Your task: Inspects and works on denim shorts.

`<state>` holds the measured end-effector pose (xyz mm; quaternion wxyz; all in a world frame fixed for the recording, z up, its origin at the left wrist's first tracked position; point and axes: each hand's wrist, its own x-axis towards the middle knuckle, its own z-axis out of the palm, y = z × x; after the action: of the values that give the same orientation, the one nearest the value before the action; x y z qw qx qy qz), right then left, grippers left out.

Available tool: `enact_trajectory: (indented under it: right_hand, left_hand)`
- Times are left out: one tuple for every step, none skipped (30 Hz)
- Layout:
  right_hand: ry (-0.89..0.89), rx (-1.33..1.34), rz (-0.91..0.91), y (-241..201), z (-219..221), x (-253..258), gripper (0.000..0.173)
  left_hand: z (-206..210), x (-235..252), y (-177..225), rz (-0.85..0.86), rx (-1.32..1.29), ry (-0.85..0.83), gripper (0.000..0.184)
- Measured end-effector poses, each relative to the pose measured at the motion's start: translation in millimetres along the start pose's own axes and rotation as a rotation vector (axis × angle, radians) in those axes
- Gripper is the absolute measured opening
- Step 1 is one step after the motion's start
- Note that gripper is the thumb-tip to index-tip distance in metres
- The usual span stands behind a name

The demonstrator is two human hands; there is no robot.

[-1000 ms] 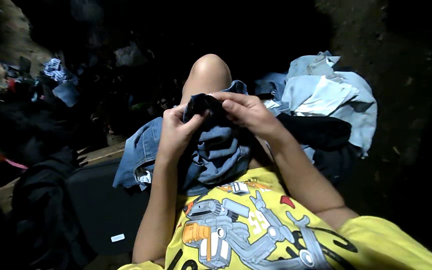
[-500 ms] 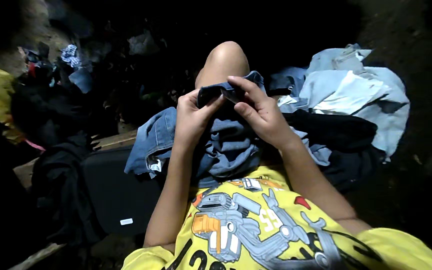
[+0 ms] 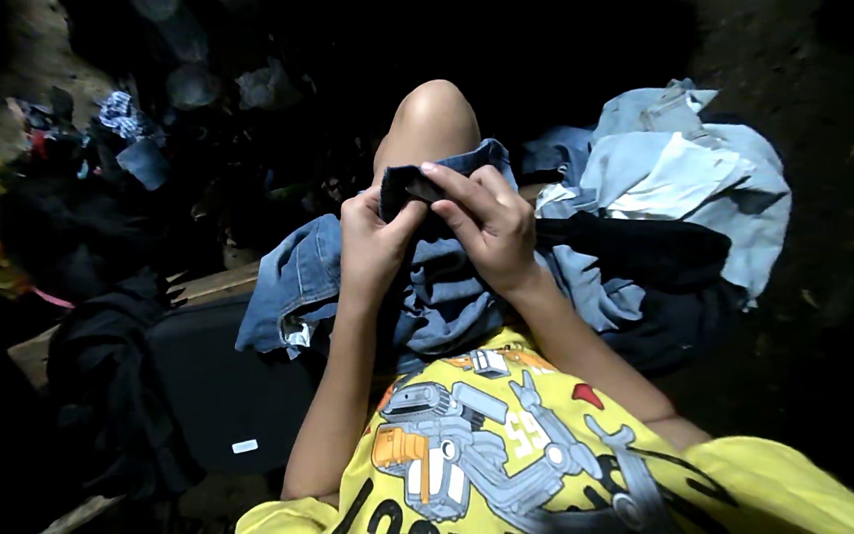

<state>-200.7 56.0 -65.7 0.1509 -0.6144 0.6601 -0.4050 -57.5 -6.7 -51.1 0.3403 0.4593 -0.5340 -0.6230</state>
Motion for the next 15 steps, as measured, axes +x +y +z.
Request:
enact_trajectory:
  right_hand:
    - [-0.034, 0.093, 0.068, -1.7, -1.9, 1.7, 0.033]
    - [-0.084, 0.235, 0.154, -2.5, -6.0, 5.0, 0.031]
    - [-0.165, 0.403, 0.235, -1.9, -13.1, 10.0, 0.03]
    - [-0.243, 0.573, 0.305, -0.4, -19.6, 16.3, 0.029]
    - [-0.305, 0.701, 0.384, 0.6, -24.9, 21.6, 0.028]
    - [-0.356, 0.787, 0.454, 1.4, -29.2, 25.8, 0.027]
    - [-0.401, 0.841, 0.498, 2.5, -33.0, 29.1, 0.027]
    - [-0.429, 0.869, 0.516, 3.6, -35.4, 31.0, 0.026]
    - [-0.437, 0.875, 0.511, 4.1, -36.7, 30.9, 0.027]
    - [-0.427, 0.862, 0.479, 4.1, -36.6, 28.9, 0.029]
    - [-0.409, 0.821, 0.426, 3.9, -35.8, 25.3, 0.032]
    - [-0.384, 0.746, 0.372, 2.7, -35.1, 20.0, 0.036]
    - [-0.355, 0.631, 0.331, 0.7, -34.8, 13.2, 0.041]
    - [-0.332, 0.505, 0.289, -0.5, -33.8, 6.2, 0.045]
    - [-0.321, 0.392, 0.25, -1.0, -32.5, 0.7, 0.049]
  left_hand:
    - [1.3, 0.4, 0.1, 0.012, 0.046, 0.013, 0.006]
    - [2.0, 0.8, -0.7, 0.038, 0.104, 0.017, 0.003]
    - [1.8, 1.9, -2.0, 0.068, 0.145, 0.013, 0.001]
    - [0.8, 3.1, -3.1, 0.089, 0.163, 0.002, 0.001]
    - [-1.2, 4.0, -3.1, 0.089, 0.159, -0.018, 0.002]
    - [-2.9, 4.8, -1.9, 0.065, 0.134, -0.034, 0.003]
    - [-4.1, 5.8, -0.3, 0.028, 0.095, -0.044, 0.005]
    - [-4.6, 6.5, 1.5, -0.013, 0.051, -0.048, 0.007]
    - [-4.8, 6.4, 2.9, -0.046, 0.008, -0.05, 0.009]
    - [-4.8, 6.0, 3.9, -0.068, -0.027, -0.047, 0.008]
    - [-3.9, 5.4, 4.9, -0.079, -0.051, -0.034, 0.006]
    - [-2.9, 4.7, 5.8, -0.085, -0.075, -0.019, 0.006]
    - [-2.4, 4.0, 6.2, -0.086, -0.099, -0.01, 0.006]
    - [-2.6, 3.5, 5.8, -0.081, -0.118, -0.008, 0.006]
    - [-2.7, 3.3, 4.8, -0.069, -0.127, -0.009, 0.007]
